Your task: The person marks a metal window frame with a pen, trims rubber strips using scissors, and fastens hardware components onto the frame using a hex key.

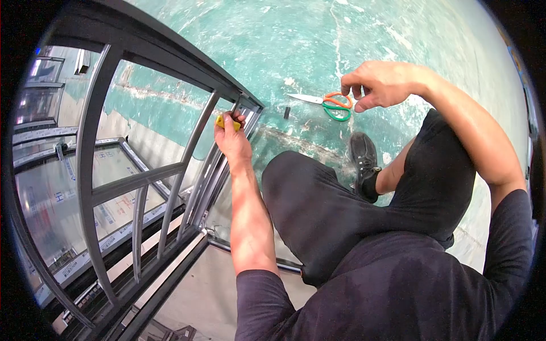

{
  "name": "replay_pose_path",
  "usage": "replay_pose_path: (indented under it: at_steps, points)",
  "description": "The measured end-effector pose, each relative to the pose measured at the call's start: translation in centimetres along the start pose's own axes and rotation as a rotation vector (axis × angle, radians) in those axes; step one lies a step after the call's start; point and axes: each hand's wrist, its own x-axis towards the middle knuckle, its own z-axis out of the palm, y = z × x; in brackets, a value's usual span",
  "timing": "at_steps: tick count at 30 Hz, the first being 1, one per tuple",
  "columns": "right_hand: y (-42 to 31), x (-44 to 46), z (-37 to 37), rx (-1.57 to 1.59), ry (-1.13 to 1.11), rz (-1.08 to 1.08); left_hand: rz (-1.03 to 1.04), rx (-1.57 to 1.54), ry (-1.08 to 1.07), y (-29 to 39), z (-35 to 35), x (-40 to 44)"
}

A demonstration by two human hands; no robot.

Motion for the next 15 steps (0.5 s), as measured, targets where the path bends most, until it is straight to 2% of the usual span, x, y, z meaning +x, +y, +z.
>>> replay_pose_path:
  at_steps: [4, 15]
  points:
    - [-0.3, 0.0, -0.3, 0.007, -0.053, 0.063, -0.023, -0.047, -0.021, -0.2, 0.1, -0.3]
    - [0.3, 0.1, -1.2, 0.029, -0.050, 0.041, -0.001, -0.104, -0.037, -0.5, -0.2, -0.2]
